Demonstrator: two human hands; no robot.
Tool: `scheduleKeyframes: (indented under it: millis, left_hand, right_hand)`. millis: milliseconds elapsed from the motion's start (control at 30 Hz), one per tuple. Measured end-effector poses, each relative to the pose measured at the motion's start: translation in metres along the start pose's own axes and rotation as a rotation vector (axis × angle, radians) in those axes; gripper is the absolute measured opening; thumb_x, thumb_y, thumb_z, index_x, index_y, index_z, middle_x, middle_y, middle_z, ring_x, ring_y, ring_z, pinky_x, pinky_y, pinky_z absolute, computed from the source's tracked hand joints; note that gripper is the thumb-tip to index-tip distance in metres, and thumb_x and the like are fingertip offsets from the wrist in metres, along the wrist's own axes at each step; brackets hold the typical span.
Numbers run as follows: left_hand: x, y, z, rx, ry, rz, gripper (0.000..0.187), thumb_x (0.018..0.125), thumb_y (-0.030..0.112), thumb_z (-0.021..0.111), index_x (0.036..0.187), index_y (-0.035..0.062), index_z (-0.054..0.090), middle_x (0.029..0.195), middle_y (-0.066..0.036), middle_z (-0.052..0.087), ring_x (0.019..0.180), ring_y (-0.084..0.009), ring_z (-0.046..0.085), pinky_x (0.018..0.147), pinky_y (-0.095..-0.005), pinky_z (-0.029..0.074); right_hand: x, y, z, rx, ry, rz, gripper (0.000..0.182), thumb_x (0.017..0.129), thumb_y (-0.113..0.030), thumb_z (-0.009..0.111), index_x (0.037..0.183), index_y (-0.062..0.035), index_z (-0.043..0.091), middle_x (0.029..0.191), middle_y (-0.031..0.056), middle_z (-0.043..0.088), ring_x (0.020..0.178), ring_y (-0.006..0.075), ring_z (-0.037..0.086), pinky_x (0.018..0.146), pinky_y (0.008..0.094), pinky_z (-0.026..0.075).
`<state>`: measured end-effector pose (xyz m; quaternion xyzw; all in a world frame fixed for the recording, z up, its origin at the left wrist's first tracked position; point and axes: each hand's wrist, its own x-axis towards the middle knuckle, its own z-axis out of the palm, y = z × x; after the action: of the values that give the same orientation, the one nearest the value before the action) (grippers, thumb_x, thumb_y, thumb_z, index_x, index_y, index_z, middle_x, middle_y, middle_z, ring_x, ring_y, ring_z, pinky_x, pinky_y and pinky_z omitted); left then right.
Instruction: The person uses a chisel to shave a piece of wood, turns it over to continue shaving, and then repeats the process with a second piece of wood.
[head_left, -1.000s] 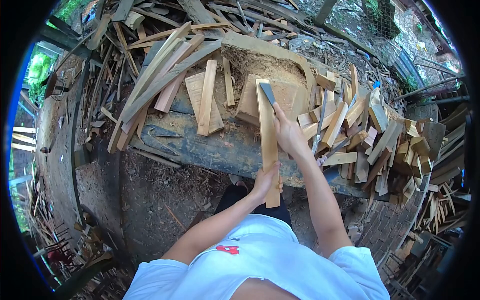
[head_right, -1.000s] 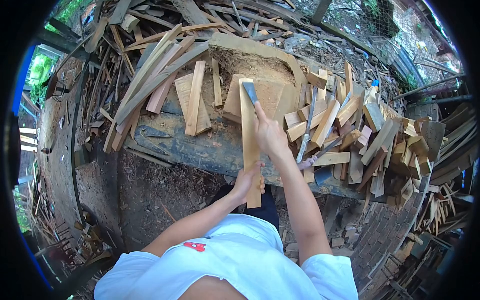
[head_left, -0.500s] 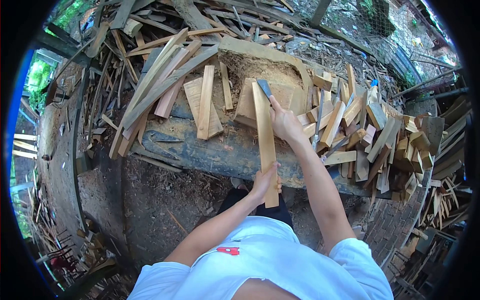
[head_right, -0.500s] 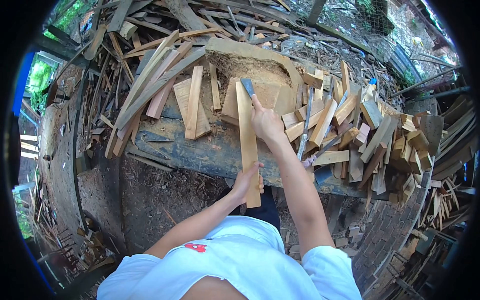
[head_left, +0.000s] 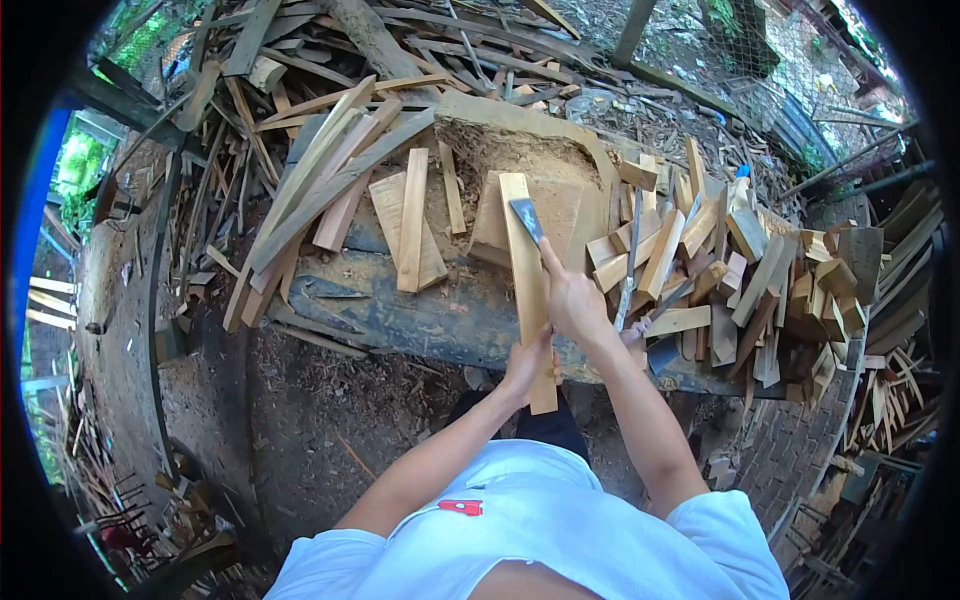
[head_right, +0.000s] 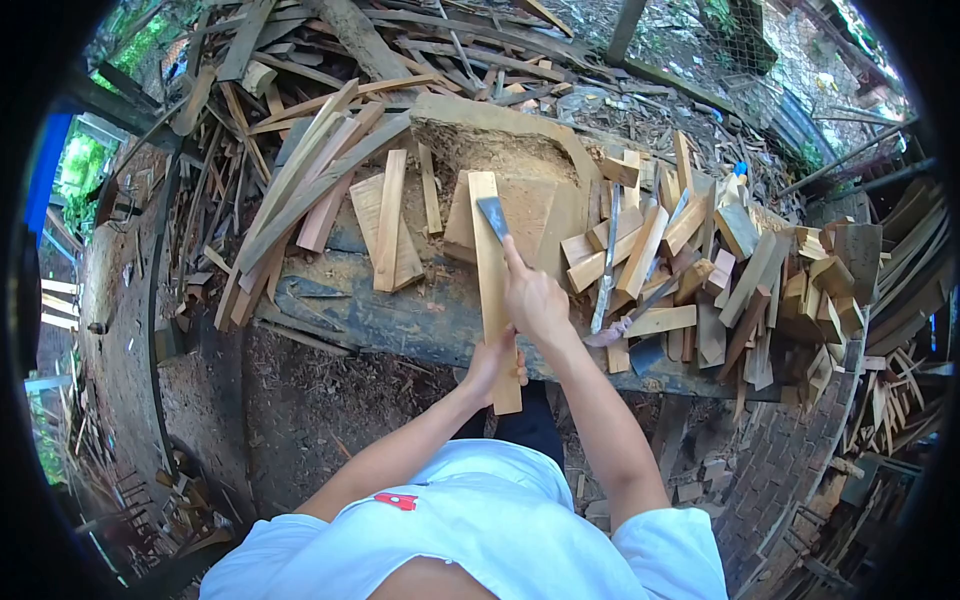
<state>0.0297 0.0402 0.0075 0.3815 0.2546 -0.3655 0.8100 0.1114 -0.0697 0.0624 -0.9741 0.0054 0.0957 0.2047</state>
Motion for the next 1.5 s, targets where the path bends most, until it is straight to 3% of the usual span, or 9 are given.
scheduleKeyframes:
  millis: [300, 533, 767, 933, 1133, 1233, 1300, 1400, 1500]
  left_hand:
    - [-0.008, 0.006, 0.003, -0.001, -0.008, -0.015, 0.030, 0.100, 0.039, 0.051, 0.110, 0.0111, 0.049, 0.067, -0.005, 0.051, 0.052, -0.0169, 0.053, 0.049, -0.0332, 0.048]
    - [-0.008, 0.007, 0.000, -0.032, -0.033, -0.020, 0.032, 0.099, 0.041, 0.052, 0.110, 0.0119, 0.049, 0.066, -0.005, 0.051, 0.052, -0.0163, 0.053, 0.050, -0.0327, 0.048]
    - [-0.009, 0.007, -0.001, -0.031, -0.036, -0.039, 0.032, 0.099, 0.042, 0.052, 0.109, 0.0119, 0.050, 0.066, -0.005, 0.051, 0.053, -0.0161, 0.053, 0.051, -0.0327, 0.048]
    - [-0.009, 0.007, -0.001, -0.004, -0.019, -0.035, 0.032, 0.099, 0.042, 0.052, 0.110, 0.0123, 0.051, 0.067, -0.004, 0.051, 0.053, -0.0161, 0.053, 0.051, -0.0326, 0.048]
    - [-0.010, 0.003, -0.002, 0.055, 0.000, -0.023, 0.034, 0.099, 0.044, 0.050, 0.113, 0.0126, 0.052, 0.067, -0.004, 0.051, 0.055, -0.0159, 0.053, 0.053, -0.0320, 0.049]
    - [-0.009, 0.007, -0.011, -0.041, -0.111, -0.071, 0.042, 0.099, 0.051, 0.047, 0.115, 0.0130, 0.050, 0.069, -0.004, 0.050, 0.057, -0.0151, 0.052, 0.056, -0.0324, 0.049]
    - [-0.010, 0.010, -0.016, -0.166, -0.213, -0.109, 0.047, 0.098, 0.056, 0.045, 0.116, 0.0132, 0.050, 0.071, -0.003, 0.050, 0.059, -0.0147, 0.051, 0.058, -0.0328, 0.050]
    - [-0.016, 0.012, -0.020, -0.322, -0.273, -0.137, 0.057, 0.094, 0.065, 0.041, 0.118, 0.0136, 0.048, 0.074, -0.003, 0.050, 0.059, -0.0145, 0.050, 0.061, -0.0337, 0.050]
    - [-0.014, 0.011, -0.023, -0.316, -0.291, -0.132, 0.064, 0.091, 0.069, 0.040, 0.118, 0.0121, 0.049, 0.075, -0.002, 0.051, 0.060, -0.0141, 0.052, 0.061, -0.0343, 0.051]
  right_hand:
    - [0.076, 0.004, 0.012, 0.046, 0.056, 0.011, 0.049, 0.098, -0.028, 0.042, 0.146, -0.0209, 0.038, 0.085, 0.0280, 0.067, 0.081, 0.0465, 0.066, 0.075, 0.0572, 0.052]
    - [0.003, -0.002, -0.005, 0.038, -0.069, 0.052, 0.049, 0.097, -0.028, 0.043, 0.146, -0.0242, 0.039, 0.083, 0.0288, 0.067, 0.083, 0.0476, 0.066, 0.076, 0.0574, 0.051]
    - [0.077, 0.010, 0.013, 0.094, 0.061, 0.003, 0.049, 0.098, -0.029, 0.041, 0.146, -0.0177, 0.039, 0.088, 0.0342, 0.063, 0.086, 0.0497, 0.063, 0.078, 0.0569, 0.048]
    - [-0.007, -0.007, -0.016, -0.002, -0.136, 0.079, 0.048, 0.099, -0.030, 0.041, 0.146, -0.0201, 0.038, 0.085, 0.0289, 0.067, 0.083, 0.0450, 0.067, 0.073, 0.0562, 0.053]
    - [0.079, 0.012, 0.020, 0.007, 0.016, 0.005, 0.049, 0.099, -0.030, 0.039, 0.147, -0.0218, 0.036, 0.088, 0.0313, 0.066, 0.075, 0.0464, 0.067, 0.066, 0.0555, 0.054]
    - [0.101, 0.018, 0.014, -0.030, 0.126, -0.079, 0.048, 0.100, -0.032, 0.038, 0.146, -0.0196, 0.036, 0.081, 0.0264, 0.066, 0.061, 0.0390, 0.067, 0.053, 0.0498, 0.054]
    - [0.083, 0.005, -0.032, 0.672, -0.321, 0.177, 0.046, 0.101, -0.032, 0.041, 0.144, -0.0170, 0.037, 0.070, 0.0156, 0.060, 0.049, 0.0272, 0.063, 0.041, 0.0410, 0.051]
    - [0.060, 0.029, -0.014, 0.925, -0.317, 0.249, 0.048, 0.100, -0.031, 0.046, 0.144, -0.0164, 0.035, 0.063, 0.0069, 0.050, 0.042, 0.0187, 0.057, 0.035, 0.0344, 0.046]
    - [0.040, 0.031, -0.001, 0.839, -0.179, 0.236, 0.047, 0.100, -0.029, 0.046, 0.143, -0.0167, 0.035, 0.064, 0.0064, 0.050, 0.042, 0.0196, 0.056, 0.034, 0.0342, 0.045]
